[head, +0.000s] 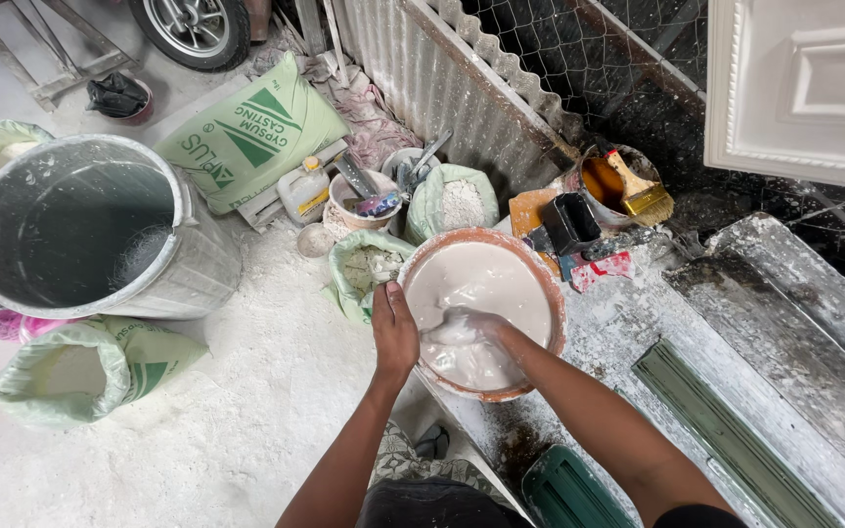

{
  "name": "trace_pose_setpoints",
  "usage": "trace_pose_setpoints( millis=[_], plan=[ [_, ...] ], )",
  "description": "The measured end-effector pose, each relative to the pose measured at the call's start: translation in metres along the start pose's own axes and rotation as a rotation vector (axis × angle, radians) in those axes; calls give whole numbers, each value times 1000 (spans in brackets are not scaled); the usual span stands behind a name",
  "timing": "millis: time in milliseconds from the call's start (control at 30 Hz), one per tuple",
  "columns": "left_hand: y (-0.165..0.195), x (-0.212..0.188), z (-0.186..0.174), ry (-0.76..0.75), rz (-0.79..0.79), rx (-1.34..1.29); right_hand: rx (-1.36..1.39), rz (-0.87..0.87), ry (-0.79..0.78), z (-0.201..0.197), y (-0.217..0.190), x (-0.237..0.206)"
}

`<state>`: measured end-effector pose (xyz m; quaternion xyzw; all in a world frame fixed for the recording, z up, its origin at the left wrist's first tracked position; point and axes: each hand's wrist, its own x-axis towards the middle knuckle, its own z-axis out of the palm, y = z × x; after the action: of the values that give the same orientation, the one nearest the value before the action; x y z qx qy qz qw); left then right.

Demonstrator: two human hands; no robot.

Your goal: The person scoops white gypsum powder by hand from a bag into a clay bowl, adds water, and mixes the plaster with their hand. They then use a small trowel to scoop the mixed plaster and spread it along green mold strips lying on the workbench.

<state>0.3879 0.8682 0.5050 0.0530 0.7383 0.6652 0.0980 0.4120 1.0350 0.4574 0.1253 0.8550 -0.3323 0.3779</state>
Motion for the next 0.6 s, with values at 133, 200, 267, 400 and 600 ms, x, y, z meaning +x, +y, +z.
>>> trace_pose_setpoints(
  millis=[133, 200, 267, 400, 600],
  plan=[
    [0, 0, -1, -2, -12, -1, 1, -50, 12, -2, 8, -10],
    [-1, 1, 0, 3, -21, 22, 22, -66, 61, -4, 13, -14],
    [-1, 1, 0, 2, -41, 32, 47, -74, 114, -3, 18, -11],
    [0, 0, 1, 0, -51, -10, 19, -56, 163, 7, 22, 11],
    [1, 0, 0, -19, -72, -33, -3, -65, 55, 10, 24, 13]
  ],
)
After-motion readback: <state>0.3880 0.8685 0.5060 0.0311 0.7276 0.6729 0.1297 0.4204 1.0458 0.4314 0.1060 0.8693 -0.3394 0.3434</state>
